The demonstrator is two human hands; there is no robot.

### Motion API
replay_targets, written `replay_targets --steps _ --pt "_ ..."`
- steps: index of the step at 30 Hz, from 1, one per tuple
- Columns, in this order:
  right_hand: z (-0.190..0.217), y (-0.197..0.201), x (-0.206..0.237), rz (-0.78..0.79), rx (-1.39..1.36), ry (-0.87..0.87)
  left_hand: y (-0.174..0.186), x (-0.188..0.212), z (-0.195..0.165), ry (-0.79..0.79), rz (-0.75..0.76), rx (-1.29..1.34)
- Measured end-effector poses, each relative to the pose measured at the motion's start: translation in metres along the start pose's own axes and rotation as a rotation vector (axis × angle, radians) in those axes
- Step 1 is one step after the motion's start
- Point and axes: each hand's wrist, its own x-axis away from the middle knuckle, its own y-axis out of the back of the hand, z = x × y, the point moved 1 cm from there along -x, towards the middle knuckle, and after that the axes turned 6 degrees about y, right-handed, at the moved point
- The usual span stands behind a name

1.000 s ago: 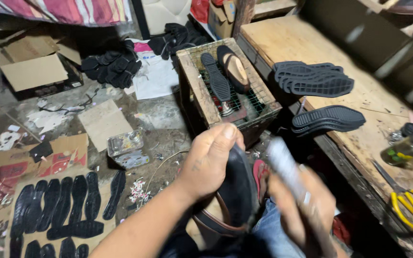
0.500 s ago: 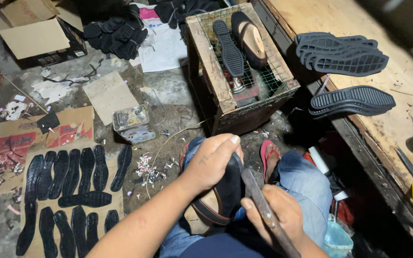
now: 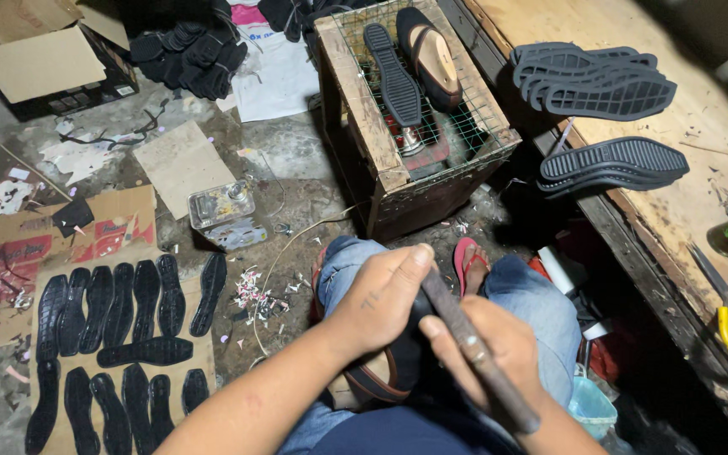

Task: The person sits on the floor holding a sandal on their lap and uses a curved trimming blade to shave and smooth the edge where the upper meets the sole, rotating the sandal to work around the perimeter. They then set the finished sandal on the workbench and pick up another.

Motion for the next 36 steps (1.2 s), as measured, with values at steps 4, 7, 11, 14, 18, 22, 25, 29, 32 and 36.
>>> replay_targets --steps 4,7,11,14,18,22,25,29,32,36 --pt "-0.004 0.003 0.005 -0.075 -0.211 -0.267 0.003 0.001 -0.007 -0.053 0.008 0.042" --pt "-0.006 -0.006 0.014 -0.049 -0.443 -0.281 0.006 0.005 -0.009 -0.009 0.005 0.056" --pt "-0.010 -0.018 0.020 -0.161 -0.454 -0.243 0.000 0.011 -0.013 -0.080 0.003 -0.008" --pt "-0.013 -0.019 0.009 -0.221 -0.342 -0.280 -0.009 0.017 -0.015 -0.192 -0.002 -0.089" --pt "-0.020 -0.020 -0.016 -0.213 -0.288 -0.368 -0.008 0.015 -0.011 -0.136 -0.016 -0.127" --pt "-0.023 -0.023 -0.017 -0.226 -0.684 -0.492 0.009 0.006 -0.001 0.053 -0.018 0.137" --pt "-0.017 -0.024 -0.004 -0.124 -0.556 -0.362 0.017 0.002 0.003 -0.079 -0.102 -0.031" --pt "-0.010 -0.027 0.001 -0.125 -0.490 -0.476 0.009 0.007 0.004 -0.113 -0.080 -0.083" --pt "-0.011 -0.022 -0.011 -0.194 -0.257 -0.421 0.000 0.014 -0.002 -0.116 -0.028 -0.068" --pt "-0.021 -0.010 -0.032 0.021 -0.375 -0.521 -0.004 0.030 -0.018 -0.145 -0.034 -0.275"
